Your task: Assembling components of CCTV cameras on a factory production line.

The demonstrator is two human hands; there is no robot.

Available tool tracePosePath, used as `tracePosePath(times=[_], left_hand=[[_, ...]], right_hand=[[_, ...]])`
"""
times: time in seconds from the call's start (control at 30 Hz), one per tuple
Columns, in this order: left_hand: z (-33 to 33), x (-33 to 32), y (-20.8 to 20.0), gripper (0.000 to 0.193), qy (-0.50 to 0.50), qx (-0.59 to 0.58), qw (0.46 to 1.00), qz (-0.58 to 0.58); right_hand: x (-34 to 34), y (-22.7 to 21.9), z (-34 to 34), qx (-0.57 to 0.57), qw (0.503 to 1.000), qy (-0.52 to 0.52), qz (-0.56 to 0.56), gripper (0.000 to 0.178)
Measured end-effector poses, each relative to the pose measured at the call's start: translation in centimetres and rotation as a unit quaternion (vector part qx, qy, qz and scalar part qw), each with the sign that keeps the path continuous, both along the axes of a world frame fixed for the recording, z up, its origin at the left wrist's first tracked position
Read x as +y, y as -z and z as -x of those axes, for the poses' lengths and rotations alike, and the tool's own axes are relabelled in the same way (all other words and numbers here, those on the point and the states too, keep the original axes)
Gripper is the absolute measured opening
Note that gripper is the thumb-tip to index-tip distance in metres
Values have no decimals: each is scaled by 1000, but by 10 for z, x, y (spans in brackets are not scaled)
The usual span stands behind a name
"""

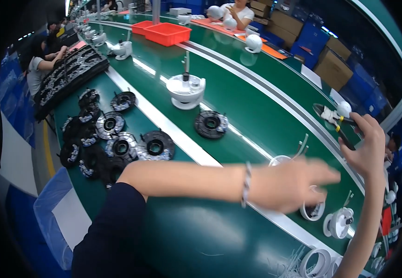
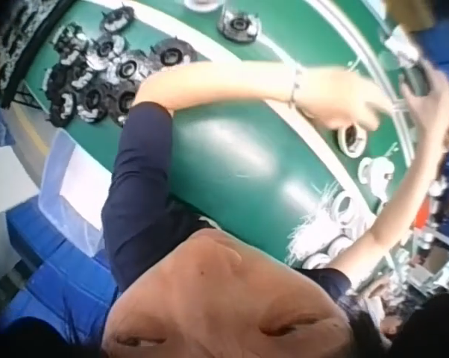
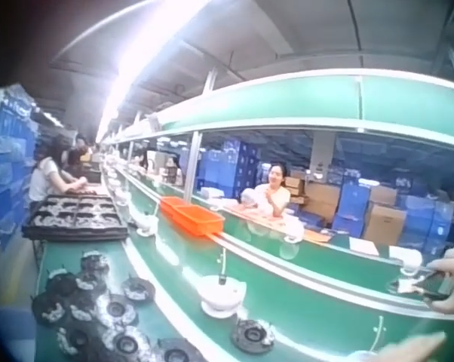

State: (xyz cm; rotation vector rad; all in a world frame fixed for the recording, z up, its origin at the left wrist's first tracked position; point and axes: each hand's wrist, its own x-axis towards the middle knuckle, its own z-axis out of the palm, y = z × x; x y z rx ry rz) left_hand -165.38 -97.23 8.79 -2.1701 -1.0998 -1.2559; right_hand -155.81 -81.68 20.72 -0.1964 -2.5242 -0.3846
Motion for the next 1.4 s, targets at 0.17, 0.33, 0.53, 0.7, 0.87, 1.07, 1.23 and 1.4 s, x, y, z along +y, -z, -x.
tracePosePath(times=[0.17, 0.33, 0.53, 0.7, 0.87, 1.07, 1.23, 1.4], left_hand=[[155, -48, -16, 22, -302, -64, 937, -160], [275, -101, 59, 24, -567, -131, 808, 95], [310, -77, 88, 31, -559, -165, 751, 311], [318, -91, 96, 12, -578, -126, 770, 241], [309, -79, 101, 9, -550, -145, 792, 222], [291, -76, 73, 7, -565, -75, 773, 278], [281, -71, 60, 12, -584, -24, 766, 269], [275, -59, 59, 11, -578, 25, 777, 248]], right_hand=[[12, 19, 13, -22, 997, 26, -67, 51], [-6, 52, 95, -31, 998, -47, -33, 52], [-25, 62, 161, -37, 993, -89, -64, 50], [-37, 80, 214, -69, 992, -43, -98, 52], [-43, 99, 243, -136, 985, 33, -105, 45], [-54, 103, 258, -152, 981, 17, -120, 38], [-60, 105, 271, -169, 975, -29, -140, 40], [-54, 106, 275, -198, 969, -56, -138, 44]])
